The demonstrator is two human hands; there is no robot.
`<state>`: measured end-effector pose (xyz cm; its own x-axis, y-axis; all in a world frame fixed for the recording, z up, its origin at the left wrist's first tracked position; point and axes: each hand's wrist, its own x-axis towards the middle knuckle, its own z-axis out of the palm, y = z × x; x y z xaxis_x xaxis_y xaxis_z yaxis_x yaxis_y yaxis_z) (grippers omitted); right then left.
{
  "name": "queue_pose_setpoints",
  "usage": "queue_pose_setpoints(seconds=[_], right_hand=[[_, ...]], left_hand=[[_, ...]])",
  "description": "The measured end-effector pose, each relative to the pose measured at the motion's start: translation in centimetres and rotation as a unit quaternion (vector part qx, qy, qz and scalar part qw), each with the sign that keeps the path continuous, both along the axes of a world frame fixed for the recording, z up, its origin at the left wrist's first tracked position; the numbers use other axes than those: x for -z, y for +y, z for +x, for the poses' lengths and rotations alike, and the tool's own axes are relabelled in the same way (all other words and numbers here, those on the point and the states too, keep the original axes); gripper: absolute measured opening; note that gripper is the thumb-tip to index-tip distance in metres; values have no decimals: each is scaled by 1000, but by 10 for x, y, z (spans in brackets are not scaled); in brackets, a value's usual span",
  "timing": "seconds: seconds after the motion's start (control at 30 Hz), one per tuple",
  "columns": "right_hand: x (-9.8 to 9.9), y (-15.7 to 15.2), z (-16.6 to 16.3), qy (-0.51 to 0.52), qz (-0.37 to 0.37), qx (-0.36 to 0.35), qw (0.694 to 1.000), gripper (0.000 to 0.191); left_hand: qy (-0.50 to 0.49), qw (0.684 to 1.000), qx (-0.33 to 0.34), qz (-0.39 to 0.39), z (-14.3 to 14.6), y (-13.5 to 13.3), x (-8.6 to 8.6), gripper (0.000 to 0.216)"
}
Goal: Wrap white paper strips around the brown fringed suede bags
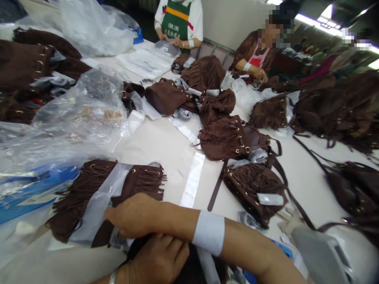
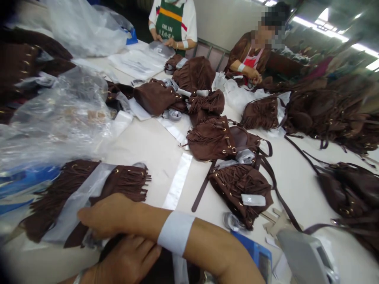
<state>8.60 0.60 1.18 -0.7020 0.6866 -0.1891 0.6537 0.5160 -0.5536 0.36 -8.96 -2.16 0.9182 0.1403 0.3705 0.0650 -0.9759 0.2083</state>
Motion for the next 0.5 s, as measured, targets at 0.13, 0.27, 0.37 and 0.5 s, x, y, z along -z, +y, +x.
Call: queue_pose_setpoints(seconds=[0.13,0.27,0.37,0.5], right_hand=[[-13,-1,43,123,-51,209,969,23],[-21,-34,99,235,-127,422,867,45],[-8,-67,124,283,-190,448,826,59],[25,-93,132,343,-316,474,747,44]], left_hand=[[-73,997,-21,20,-3,4,-3,31],[-71,997,-40,14,-12,10,1,33],[-72,996,-41,13,-18,16,9,34],[-33,998,-54,-15,-23,29,18,34]])
